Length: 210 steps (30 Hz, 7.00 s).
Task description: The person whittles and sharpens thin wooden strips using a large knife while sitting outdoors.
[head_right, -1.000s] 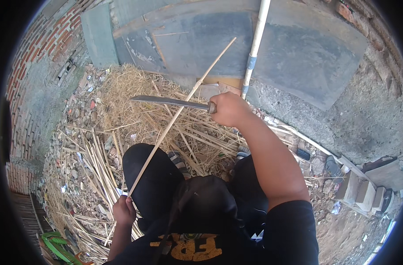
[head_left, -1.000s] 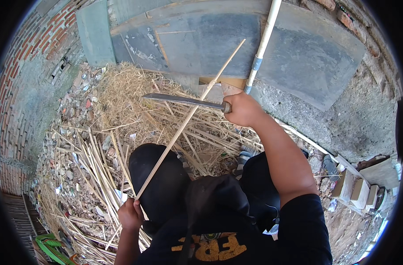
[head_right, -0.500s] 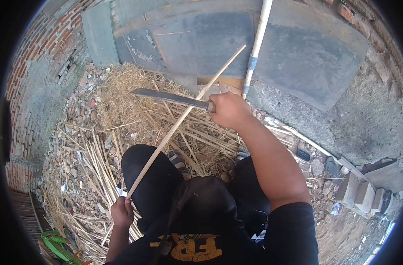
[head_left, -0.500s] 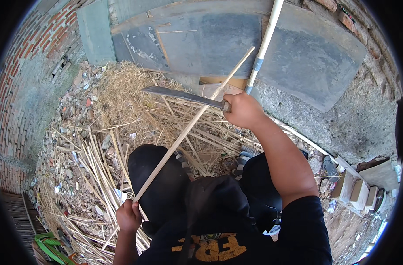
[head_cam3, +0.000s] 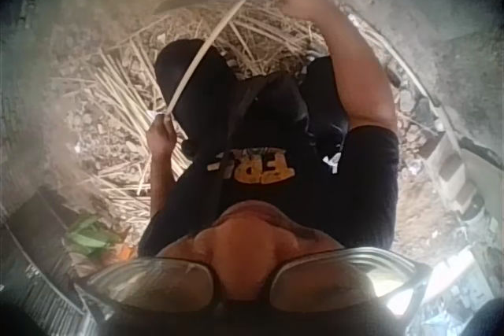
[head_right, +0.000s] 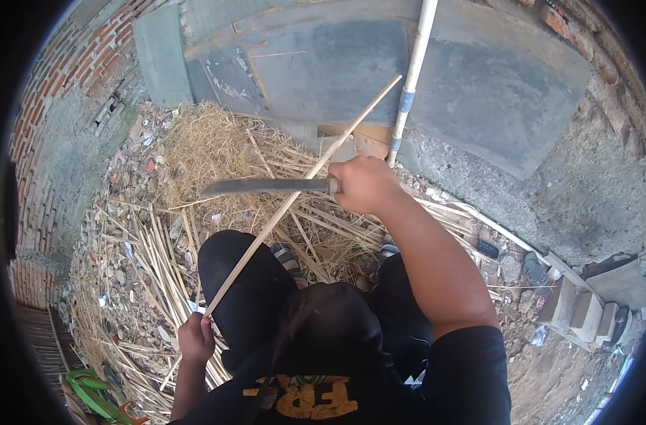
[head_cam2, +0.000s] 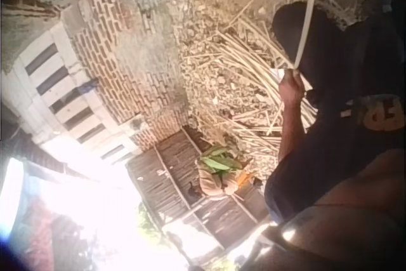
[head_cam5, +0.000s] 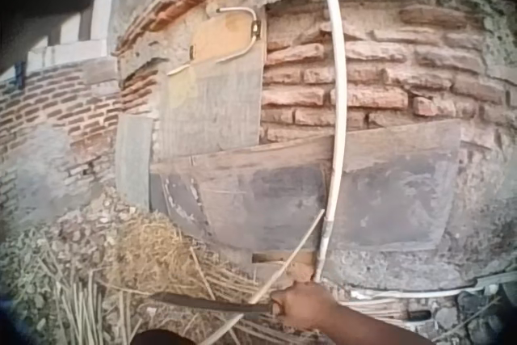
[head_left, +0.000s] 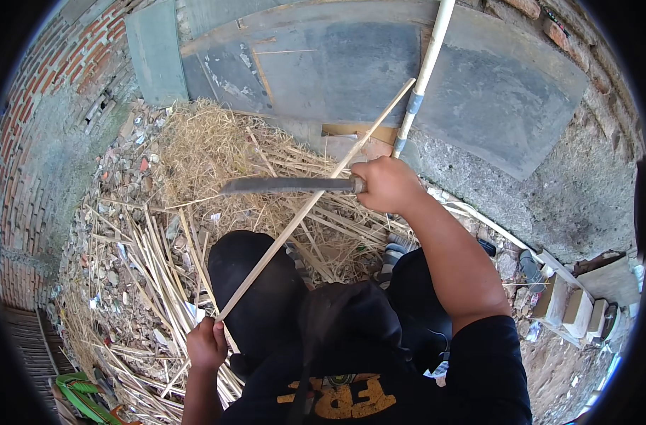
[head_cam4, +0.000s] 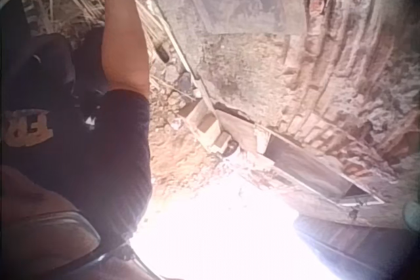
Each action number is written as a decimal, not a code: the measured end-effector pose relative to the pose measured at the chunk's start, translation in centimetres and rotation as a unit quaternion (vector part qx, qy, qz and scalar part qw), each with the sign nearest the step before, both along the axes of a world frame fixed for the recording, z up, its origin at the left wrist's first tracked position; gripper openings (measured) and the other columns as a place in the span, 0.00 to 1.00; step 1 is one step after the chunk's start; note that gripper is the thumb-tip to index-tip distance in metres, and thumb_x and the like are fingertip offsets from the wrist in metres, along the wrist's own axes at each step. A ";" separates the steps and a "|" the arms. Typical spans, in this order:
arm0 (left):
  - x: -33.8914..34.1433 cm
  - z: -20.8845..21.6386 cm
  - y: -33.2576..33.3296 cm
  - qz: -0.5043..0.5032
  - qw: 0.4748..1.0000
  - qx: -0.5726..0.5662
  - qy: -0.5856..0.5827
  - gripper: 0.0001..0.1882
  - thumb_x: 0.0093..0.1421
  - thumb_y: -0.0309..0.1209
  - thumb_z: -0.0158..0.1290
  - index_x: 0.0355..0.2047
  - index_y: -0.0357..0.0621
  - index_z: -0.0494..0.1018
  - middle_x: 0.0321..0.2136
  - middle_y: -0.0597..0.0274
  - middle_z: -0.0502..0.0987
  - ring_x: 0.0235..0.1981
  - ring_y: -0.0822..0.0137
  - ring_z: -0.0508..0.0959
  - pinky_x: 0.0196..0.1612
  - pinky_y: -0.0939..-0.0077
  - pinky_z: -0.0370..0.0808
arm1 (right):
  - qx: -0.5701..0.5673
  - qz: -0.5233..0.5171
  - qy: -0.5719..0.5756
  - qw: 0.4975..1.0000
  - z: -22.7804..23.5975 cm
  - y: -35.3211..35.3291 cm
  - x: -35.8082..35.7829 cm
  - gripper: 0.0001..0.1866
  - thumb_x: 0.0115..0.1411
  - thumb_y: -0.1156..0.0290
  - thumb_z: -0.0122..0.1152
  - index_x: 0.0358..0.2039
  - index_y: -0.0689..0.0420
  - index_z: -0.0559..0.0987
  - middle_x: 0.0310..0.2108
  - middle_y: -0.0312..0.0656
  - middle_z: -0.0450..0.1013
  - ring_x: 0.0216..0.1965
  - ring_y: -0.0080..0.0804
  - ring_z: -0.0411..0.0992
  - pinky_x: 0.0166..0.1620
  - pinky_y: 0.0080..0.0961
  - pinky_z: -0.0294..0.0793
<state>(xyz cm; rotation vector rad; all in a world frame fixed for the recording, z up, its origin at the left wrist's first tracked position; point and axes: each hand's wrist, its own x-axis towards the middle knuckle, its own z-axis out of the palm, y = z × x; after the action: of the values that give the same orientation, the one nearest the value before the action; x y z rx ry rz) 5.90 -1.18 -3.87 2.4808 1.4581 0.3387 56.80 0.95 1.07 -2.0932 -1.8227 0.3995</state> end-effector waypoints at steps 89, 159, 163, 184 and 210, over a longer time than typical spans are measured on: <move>2.5 0.2 -1.2 0.032 0.998 -0.014 -0.059 0.15 0.70 0.37 0.46 0.29 0.40 0.68 0.18 0.43 0.72 0.20 0.36 0.73 0.23 0.46 0.67 | 0.009 0.100 -0.037 0.994 1.3 0.8 -5.8 0.10 0.47 0.67 0.64 0.32 0.53 0.79 0.25 0.47 0.78 0.34 0.51 0.79 0.39 0.47 0.78; -15.5 -21.8 -3.3 0.431 0.855 -0.286 0.046 0.42 0.62 0.48 0.58 0.68 0.39 0.54 0.63 0.37 0.62 0.66 0.43 0.63 0.67 0.52 0.60 | -0.014 -0.120 0.030 0.992 -1.9 0.9 2.6 0.20 0.53 0.58 0.71 0.45 0.53 0.82 0.34 0.52 0.79 0.39 0.52 0.79 0.44 0.43 0.77; -13.5 -26.2 0.2 0.296 0.868 -0.393 -0.073 0.36 0.62 0.46 0.58 0.62 0.35 0.63 0.51 0.40 0.77 0.53 0.51 0.78 0.57 0.59 0.73 | -0.056 -0.114 0.013 0.992 -2.4 0.5 3.0 0.22 0.51 0.59 0.71 0.46 0.52 0.81 0.36 0.51 0.80 0.41 0.51 0.79 0.45 0.43 0.77; 6.3 -29.4 22.9 -0.165 0.878 -0.446 -0.053 0.27 0.62 0.38 0.57 0.57 0.34 0.71 0.50 0.47 0.78 0.49 0.59 0.80 0.53 0.63 0.75 | -0.195 -0.067 0.048 0.977 -2.6 -0.8 2.7 0.22 0.49 0.58 0.75 0.42 0.54 0.79 0.37 0.51 0.79 0.42 0.49 0.78 0.46 0.41 0.74; 17.0 -35.4 23.8 -0.038 0.849 -0.511 -0.130 0.20 0.69 0.40 0.52 0.52 0.36 0.74 0.42 0.53 0.77 0.43 0.62 0.79 0.50 0.67 0.75 | -0.228 -0.076 0.038 0.970 -2.3 -0.4 1.0 0.23 0.51 0.57 0.72 0.47 0.49 0.78 0.37 0.50 0.80 0.43 0.52 0.78 0.46 0.45 0.76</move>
<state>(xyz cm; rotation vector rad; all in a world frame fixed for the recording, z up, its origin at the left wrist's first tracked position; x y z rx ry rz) 22.92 22.64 -39.27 1.5319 1.0068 -0.1179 57.83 0.59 -1.19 -2.4527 -1.6253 0.9173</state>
